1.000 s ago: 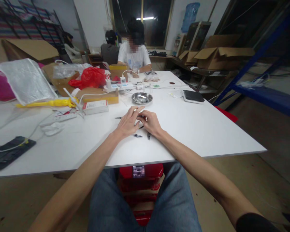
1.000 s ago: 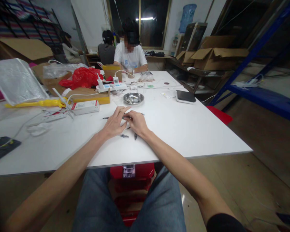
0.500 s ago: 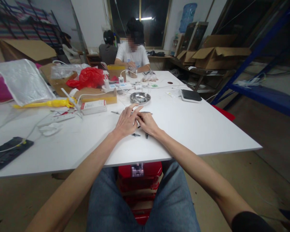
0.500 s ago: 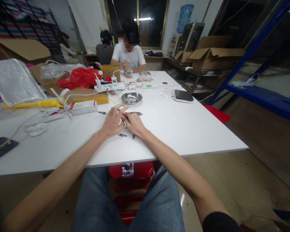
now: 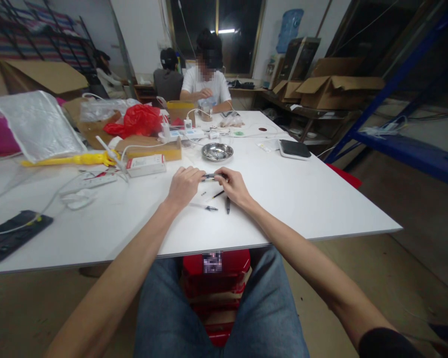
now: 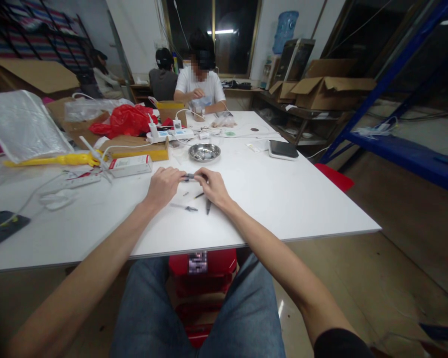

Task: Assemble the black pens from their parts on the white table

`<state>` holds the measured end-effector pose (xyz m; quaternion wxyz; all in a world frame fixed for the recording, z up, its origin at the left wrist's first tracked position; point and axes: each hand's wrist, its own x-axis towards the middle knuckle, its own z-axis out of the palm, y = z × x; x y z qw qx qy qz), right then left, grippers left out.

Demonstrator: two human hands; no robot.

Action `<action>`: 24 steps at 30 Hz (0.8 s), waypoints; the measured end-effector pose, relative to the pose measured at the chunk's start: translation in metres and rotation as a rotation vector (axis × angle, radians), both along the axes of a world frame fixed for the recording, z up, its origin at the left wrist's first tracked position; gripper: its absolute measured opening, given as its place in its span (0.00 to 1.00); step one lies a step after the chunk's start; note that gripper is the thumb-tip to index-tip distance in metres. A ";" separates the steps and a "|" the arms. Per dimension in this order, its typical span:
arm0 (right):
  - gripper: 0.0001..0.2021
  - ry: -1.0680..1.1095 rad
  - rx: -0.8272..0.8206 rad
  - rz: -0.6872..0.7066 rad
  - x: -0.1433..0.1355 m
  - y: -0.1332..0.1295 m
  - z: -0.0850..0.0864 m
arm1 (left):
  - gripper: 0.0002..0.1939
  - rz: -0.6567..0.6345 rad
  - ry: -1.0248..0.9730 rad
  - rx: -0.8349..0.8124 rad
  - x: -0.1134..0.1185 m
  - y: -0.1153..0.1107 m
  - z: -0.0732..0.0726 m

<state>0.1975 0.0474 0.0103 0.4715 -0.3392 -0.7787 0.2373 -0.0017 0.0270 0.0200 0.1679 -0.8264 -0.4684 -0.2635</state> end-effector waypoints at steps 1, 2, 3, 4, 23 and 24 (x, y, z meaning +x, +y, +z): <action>0.09 0.014 0.025 -0.004 0.001 0.000 0.000 | 0.12 0.003 0.004 -0.014 0.000 0.000 -0.002; 0.08 0.028 0.046 -0.012 0.001 -0.001 0.001 | 0.12 0.006 0.002 -0.016 0.001 0.000 -0.003; 0.08 0.039 0.059 -0.022 0.002 -0.001 0.001 | 0.12 0.009 -0.005 -0.010 0.001 -0.001 -0.005; 0.09 0.044 0.063 -0.031 0.002 -0.002 0.002 | 0.12 0.009 -0.015 -0.003 0.001 -0.001 -0.006; 0.15 0.001 0.004 0.091 0.003 -0.005 0.003 | 0.08 -0.119 -0.318 -0.096 0.002 -0.003 -0.010; 0.16 -0.014 0.004 0.069 0.003 -0.006 0.003 | 0.06 -0.134 -0.325 -0.106 0.003 -0.004 -0.011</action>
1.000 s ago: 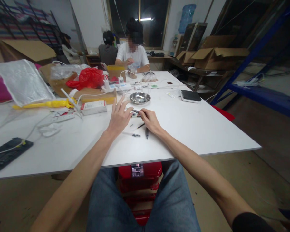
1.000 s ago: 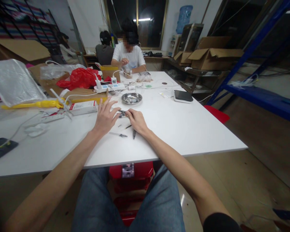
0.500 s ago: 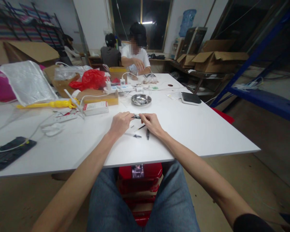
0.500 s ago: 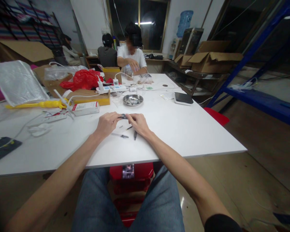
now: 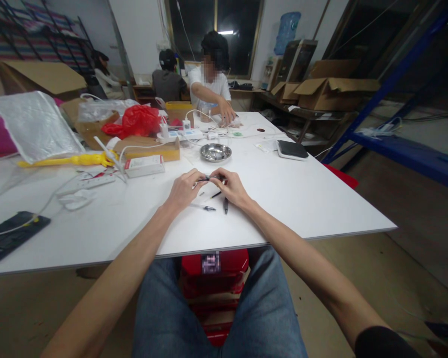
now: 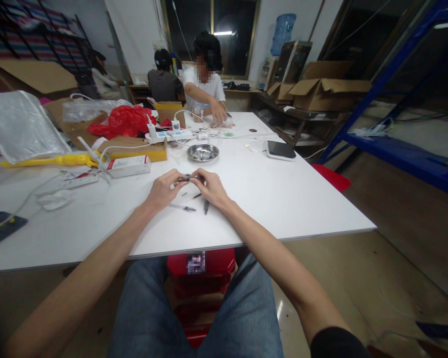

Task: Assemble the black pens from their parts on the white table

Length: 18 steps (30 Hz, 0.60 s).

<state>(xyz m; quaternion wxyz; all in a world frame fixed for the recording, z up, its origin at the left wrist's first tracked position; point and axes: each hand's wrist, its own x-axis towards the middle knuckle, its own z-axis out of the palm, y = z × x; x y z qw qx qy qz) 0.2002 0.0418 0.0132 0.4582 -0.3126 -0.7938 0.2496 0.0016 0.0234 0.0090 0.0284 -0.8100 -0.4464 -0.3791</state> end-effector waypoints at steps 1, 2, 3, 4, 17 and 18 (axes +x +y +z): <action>0.18 -0.021 -0.007 -0.026 0.000 0.000 0.000 | 0.05 -0.010 -0.003 -0.006 0.001 -0.001 -0.001; 0.21 -0.047 -0.022 -0.050 0.000 -0.001 0.000 | 0.04 -0.011 -0.002 -0.009 0.002 -0.001 -0.001; 0.23 -0.070 -0.040 -0.067 0.000 -0.001 0.000 | 0.03 -0.005 0.004 -0.011 0.003 -0.002 -0.002; 0.25 -0.087 -0.056 -0.075 0.000 -0.001 0.000 | 0.03 0.005 0.011 -0.012 0.004 -0.002 -0.003; 0.27 -0.085 -0.063 -0.060 0.000 -0.002 0.002 | 0.11 -0.071 0.061 0.078 0.004 -0.002 0.000; 0.27 -0.089 -0.062 -0.044 0.000 -0.002 0.003 | 0.10 -0.055 0.056 0.074 0.004 -0.002 0.000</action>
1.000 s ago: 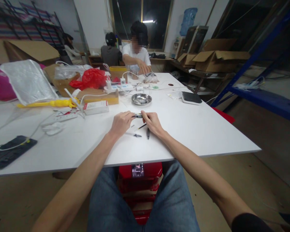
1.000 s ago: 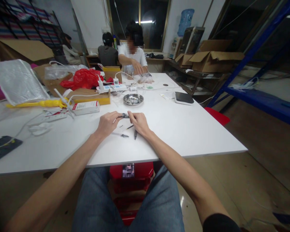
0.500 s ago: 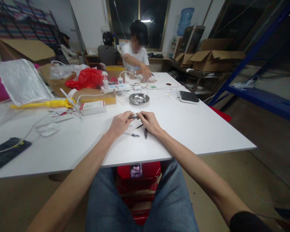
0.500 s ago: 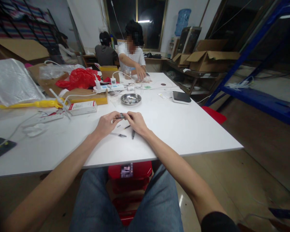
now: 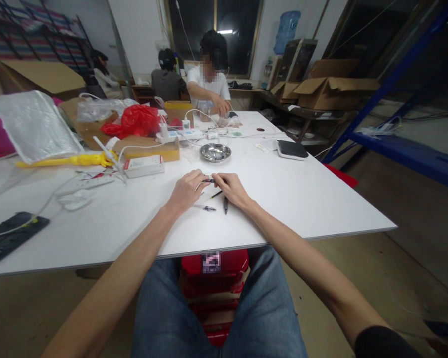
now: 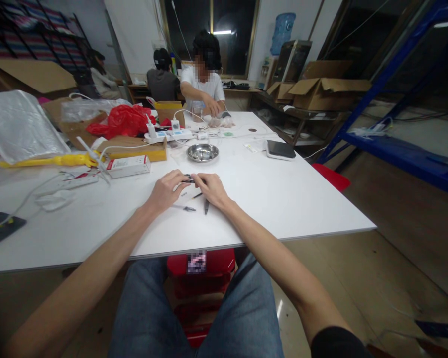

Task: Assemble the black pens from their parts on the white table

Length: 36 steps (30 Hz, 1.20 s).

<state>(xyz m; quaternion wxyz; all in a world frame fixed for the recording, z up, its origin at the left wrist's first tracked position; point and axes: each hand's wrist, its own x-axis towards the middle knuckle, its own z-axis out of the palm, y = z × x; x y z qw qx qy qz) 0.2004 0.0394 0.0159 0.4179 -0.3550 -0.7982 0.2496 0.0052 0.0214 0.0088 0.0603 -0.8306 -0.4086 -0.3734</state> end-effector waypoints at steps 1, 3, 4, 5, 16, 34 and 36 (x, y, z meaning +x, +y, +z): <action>0.24 0.006 0.005 0.026 0.000 -0.001 0.000 | 0.09 0.020 -0.007 -0.012 -0.001 0.000 -0.001; 0.21 0.033 0.014 0.082 -0.001 -0.001 0.001 | 0.08 0.057 -0.014 -0.051 -0.002 -0.001 -0.001; 0.20 0.045 0.013 0.101 -0.001 -0.001 0.001 | 0.08 0.066 -0.013 -0.071 -0.002 -0.001 -0.001; 0.20 0.054 0.010 0.102 -0.001 -0.001 0.001 | 0.09 0.066 -0.011 -0.086 -0.003 -0.001 -0.001; 0.17 0.023 0.055 -0.008 0.002 0.005 -0.005 | 0.12 -0.001 -0.073 -0.078 -0.003 0.002 -0.002; 0.28 0.061 -0.016 -0.103 -0.003 -0.004 -0.006 | 0.08 0.074 0.037 0.027 -0.003 0.001 0.000; 0.25 0.084 0.003 -0.111 -0.003 -0.003 -0.007 | 0.09 0.088 0.032 0.018 -0.004 0.001 0.000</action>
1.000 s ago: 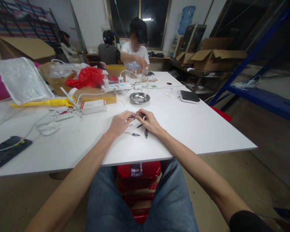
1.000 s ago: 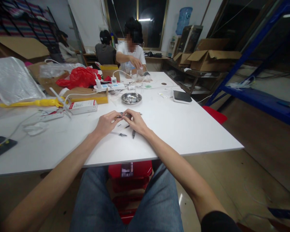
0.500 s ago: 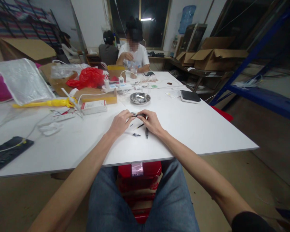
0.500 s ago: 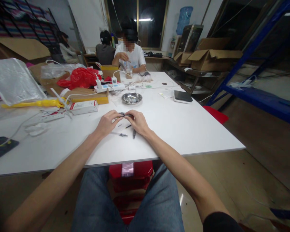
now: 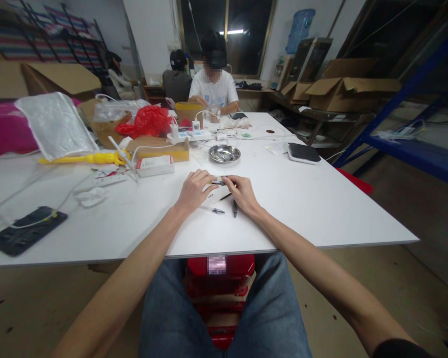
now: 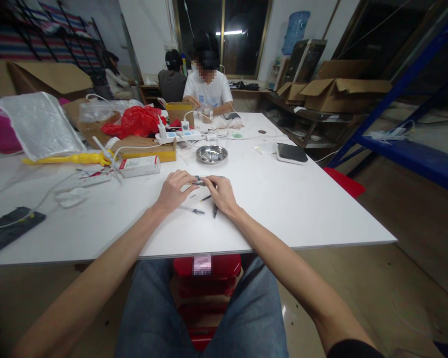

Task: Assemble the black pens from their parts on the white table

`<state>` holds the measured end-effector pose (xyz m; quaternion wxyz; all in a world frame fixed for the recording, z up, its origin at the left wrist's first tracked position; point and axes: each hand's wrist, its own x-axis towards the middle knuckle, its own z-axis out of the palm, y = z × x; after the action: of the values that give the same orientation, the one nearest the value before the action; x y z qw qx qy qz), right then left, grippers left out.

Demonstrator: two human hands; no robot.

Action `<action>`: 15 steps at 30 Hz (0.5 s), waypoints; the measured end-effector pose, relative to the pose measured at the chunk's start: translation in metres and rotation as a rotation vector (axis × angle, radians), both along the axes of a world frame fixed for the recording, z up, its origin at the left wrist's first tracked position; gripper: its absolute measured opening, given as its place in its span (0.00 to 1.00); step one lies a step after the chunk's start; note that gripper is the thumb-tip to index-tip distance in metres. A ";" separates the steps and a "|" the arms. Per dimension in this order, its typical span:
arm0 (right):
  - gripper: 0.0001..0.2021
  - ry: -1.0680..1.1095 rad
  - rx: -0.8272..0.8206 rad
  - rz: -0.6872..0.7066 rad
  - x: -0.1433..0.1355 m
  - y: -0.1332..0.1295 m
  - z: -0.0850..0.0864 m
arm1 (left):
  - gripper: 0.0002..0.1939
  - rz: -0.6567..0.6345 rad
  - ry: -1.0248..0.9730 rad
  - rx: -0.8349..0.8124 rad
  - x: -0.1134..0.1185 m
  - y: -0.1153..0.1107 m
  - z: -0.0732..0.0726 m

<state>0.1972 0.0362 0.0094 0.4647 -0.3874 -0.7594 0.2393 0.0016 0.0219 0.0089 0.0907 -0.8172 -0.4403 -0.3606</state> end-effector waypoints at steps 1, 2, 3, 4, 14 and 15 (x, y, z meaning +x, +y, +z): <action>0.23 0.030 0.004 -0.006 0.000 0.001 0.000 | 0.10 0.009 -0.001 -0.002 0.000 0.000 0.000; 0.21 0.065 0.001 -0.011 0.000 0.001 0.000 | 0.11 0.016 0.000 -0.004 -0.001 0.000 0.000; 0.19 0.098 -0.009 -0.013 0.000 0.002 0.000 | 0.12 0.020 0.002 -0.008 -0.001 0.000 0.000; 0.17 0.122 -0.023 -0.011 0.001 0.003 0.000 | 0.12 0.022 0.006 -0.012 -0.002 0.000 0.000; 0.23 0.000 0.000 -0.064 0.004 0.001 0.002 | 0.12 0.027 -0.009 0.018 -0.002 0.001 0.000; 0.24 -0.015 0.014 -0.081 0.004 0.001 0.002 | 0.12 0.029 -0.020 0.009 -0.001 0.001 0.000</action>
<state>0.2012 0.0370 0.0113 0.4709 -0.4161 -0.7484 0.2120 0.0003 0.0226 0.0088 0.0951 -0.8067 -0.4513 -0.3694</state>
